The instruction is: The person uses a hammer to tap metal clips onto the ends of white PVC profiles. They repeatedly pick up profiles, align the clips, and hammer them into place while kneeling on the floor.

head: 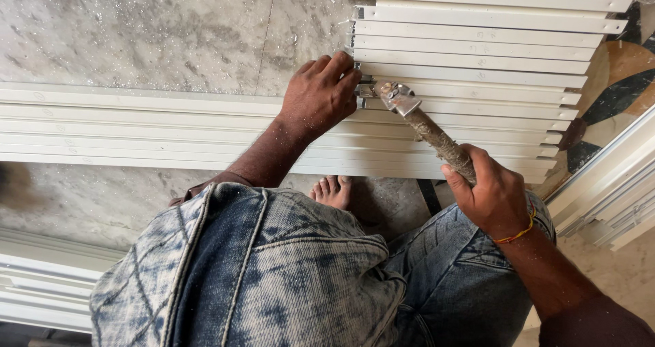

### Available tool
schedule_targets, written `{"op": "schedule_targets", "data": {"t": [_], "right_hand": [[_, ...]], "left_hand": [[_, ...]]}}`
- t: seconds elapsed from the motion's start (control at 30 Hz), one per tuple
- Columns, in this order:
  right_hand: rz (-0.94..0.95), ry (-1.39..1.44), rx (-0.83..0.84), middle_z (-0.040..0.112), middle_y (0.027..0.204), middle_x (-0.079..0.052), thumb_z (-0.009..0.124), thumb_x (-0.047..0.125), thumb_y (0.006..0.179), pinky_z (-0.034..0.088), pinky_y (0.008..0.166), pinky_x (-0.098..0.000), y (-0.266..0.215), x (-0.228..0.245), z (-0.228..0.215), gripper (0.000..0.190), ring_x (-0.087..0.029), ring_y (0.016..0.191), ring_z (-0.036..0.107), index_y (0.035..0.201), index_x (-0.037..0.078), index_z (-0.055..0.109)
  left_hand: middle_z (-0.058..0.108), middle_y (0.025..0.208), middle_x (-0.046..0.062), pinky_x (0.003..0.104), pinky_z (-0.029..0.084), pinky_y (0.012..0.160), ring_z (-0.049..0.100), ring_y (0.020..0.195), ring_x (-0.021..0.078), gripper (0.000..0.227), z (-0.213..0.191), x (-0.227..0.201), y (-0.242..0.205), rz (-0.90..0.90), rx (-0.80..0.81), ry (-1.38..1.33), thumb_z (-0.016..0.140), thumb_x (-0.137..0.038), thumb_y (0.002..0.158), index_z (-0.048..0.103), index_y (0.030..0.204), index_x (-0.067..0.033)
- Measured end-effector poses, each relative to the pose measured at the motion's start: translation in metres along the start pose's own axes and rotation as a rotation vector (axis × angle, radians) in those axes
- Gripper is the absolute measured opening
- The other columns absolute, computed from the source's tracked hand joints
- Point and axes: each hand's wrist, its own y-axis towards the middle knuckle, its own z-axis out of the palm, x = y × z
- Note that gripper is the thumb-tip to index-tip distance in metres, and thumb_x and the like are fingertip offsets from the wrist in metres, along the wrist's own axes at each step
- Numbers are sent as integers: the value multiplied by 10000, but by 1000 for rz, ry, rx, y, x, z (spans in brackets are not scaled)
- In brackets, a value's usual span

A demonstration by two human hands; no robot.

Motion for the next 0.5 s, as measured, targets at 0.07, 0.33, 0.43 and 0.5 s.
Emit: {"op": "schedule_targets", "data": {"t": [0.07,0.33,0.43,0.5], "right_hand": [[-78,55,-64,727,793,-157,657,318,1031,593,586,-359,2,1,-2,398,-255,670,735,1191,-45,629],[-56,-52,-36,718,767,-142,654,333,1027,565,550,-375,8,8,-7,356,-256,634,711,1162,4,643],[45,-38,-14,715,765,-139,638,324,1035,559,538,-369,3,3,-11,391,-243,614,703,1210,-25,631],[113,-9,-29,711,761,-140,637,324,1045,564,538,-356,-6,1,-15,403,-238,608,704,1227,-34,622]], "left_hand": [[592,1152,60,373,592,831,648,992,198,381,-1,1,2,-3,7,-17,817,-188,838,667,1174,-89],[609,1152,67,364,592,816,654,990,204,358,-3,1,4,2,5,-17,802,-151,827,676,1154,-76],[624,1133,61,355,604,803,668,963,194,324,-4,0,5,-4,0,2,793,-150,831,686,1134,-105],[635,1137,59,333,611,788,677,943,179,278,-5,-2,4,-11,7,-12,786,-141,877,693,1138,-125]]}}
